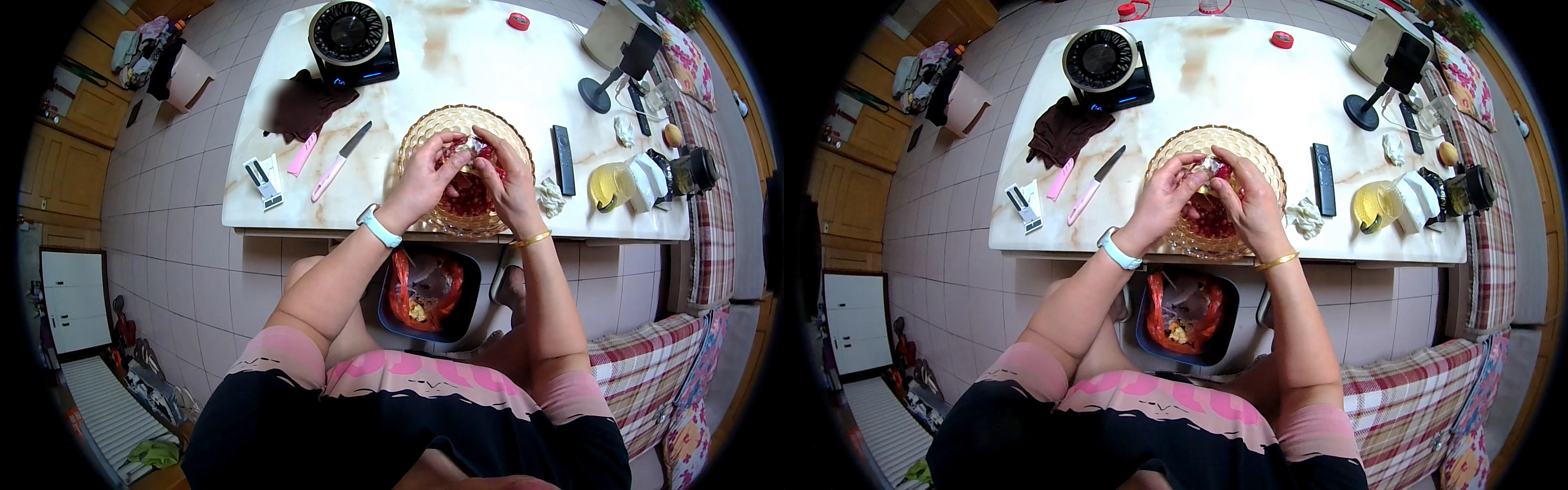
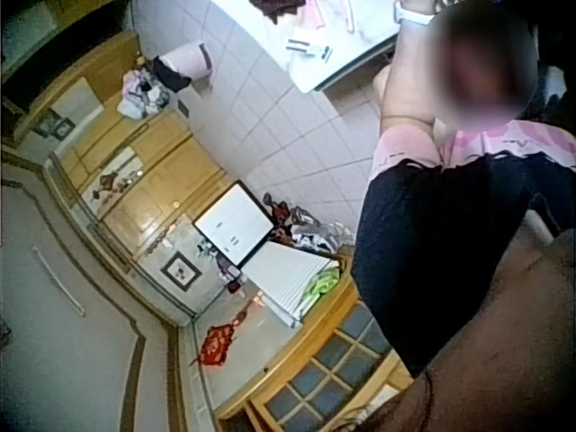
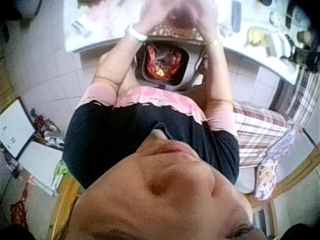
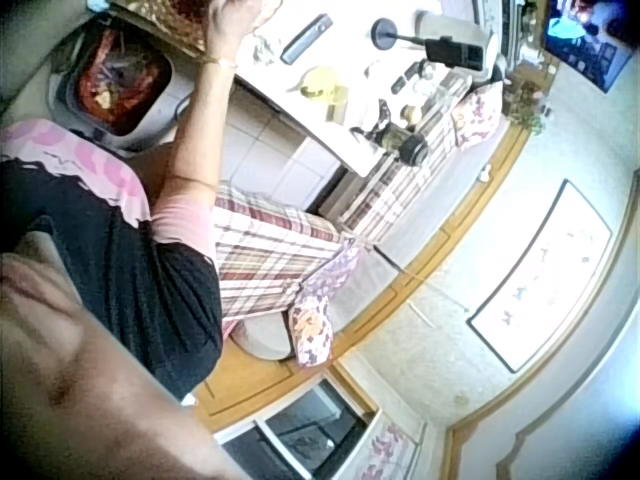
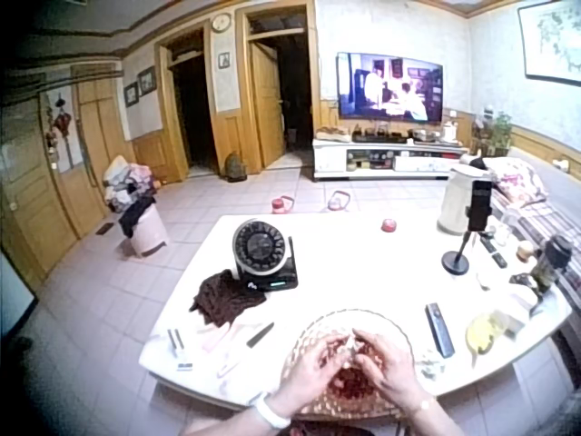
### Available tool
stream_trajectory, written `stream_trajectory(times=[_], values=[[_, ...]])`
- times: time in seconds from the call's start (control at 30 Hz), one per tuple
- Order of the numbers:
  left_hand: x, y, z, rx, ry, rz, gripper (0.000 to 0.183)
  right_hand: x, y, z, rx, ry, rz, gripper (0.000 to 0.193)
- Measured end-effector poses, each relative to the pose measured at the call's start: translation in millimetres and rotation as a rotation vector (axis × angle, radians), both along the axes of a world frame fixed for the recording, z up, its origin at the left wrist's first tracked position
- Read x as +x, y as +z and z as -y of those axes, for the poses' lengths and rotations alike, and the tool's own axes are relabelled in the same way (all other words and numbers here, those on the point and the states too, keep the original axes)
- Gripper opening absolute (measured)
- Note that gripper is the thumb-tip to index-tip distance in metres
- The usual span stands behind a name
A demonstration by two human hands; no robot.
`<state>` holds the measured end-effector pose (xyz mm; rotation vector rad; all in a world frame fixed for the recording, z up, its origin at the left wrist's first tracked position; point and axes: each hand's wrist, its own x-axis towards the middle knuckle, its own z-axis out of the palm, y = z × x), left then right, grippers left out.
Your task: The person peels a pomegranate by hand, removing the seeds into a glass bowl and placing the discarded skins into a bin.
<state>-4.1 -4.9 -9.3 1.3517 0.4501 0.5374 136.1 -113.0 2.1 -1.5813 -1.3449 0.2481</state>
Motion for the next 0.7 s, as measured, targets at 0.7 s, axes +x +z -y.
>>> stream_trajectory(times=[0.7], values=[[3,0,11,0.030,0.091,0.092,0.044,-4,-8,-4,0.134,0.021,-0.549,0.035]])
